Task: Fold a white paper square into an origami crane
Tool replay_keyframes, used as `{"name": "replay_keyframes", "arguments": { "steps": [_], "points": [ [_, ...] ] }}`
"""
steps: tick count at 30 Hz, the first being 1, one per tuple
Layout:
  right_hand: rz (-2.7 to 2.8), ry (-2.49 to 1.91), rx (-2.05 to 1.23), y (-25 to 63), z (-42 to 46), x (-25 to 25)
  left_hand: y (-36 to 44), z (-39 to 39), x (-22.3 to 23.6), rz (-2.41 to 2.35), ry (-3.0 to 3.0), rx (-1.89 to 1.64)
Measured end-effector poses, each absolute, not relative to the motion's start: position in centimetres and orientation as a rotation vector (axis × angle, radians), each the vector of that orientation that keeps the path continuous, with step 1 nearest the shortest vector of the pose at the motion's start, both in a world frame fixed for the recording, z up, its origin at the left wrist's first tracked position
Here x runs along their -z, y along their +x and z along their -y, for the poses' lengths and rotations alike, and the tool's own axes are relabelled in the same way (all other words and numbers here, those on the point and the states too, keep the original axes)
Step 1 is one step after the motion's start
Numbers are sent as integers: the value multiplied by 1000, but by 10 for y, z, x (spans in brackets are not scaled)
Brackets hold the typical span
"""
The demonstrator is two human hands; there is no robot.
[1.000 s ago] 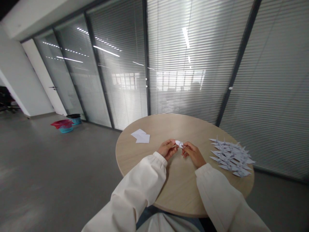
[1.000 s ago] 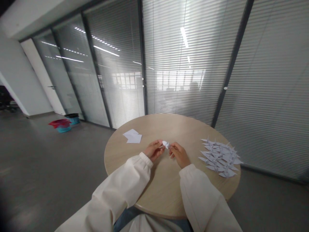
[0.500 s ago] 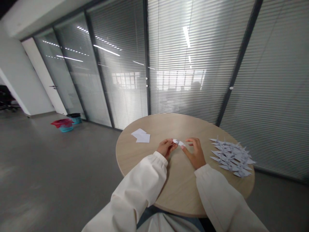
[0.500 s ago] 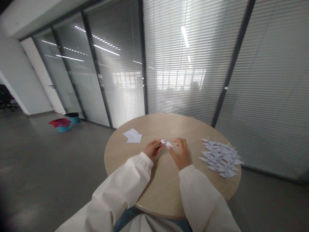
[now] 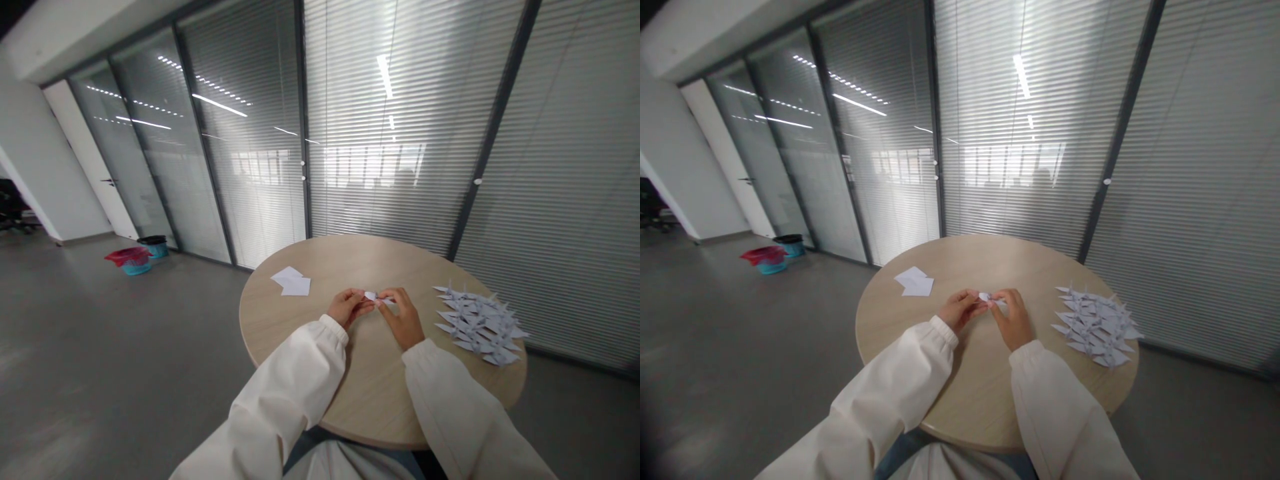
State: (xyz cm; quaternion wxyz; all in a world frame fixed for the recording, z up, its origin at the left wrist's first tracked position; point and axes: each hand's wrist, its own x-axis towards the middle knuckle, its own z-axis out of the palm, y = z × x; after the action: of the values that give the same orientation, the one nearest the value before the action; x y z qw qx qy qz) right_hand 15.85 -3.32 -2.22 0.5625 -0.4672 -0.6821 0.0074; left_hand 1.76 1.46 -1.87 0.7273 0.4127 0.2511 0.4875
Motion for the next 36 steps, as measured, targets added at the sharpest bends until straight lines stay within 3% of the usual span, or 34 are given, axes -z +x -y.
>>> {"name": "replay_keyframes", "arguments": {
  "steps": [23,36],
  "points": [
    [1574,-1089,-216,164,33,18,13,-10,9,-689,1145,-1152],
    [1640,-1062,-135,162,28,25,16,-13,16,-716,1303,-1072]
  ]
}}
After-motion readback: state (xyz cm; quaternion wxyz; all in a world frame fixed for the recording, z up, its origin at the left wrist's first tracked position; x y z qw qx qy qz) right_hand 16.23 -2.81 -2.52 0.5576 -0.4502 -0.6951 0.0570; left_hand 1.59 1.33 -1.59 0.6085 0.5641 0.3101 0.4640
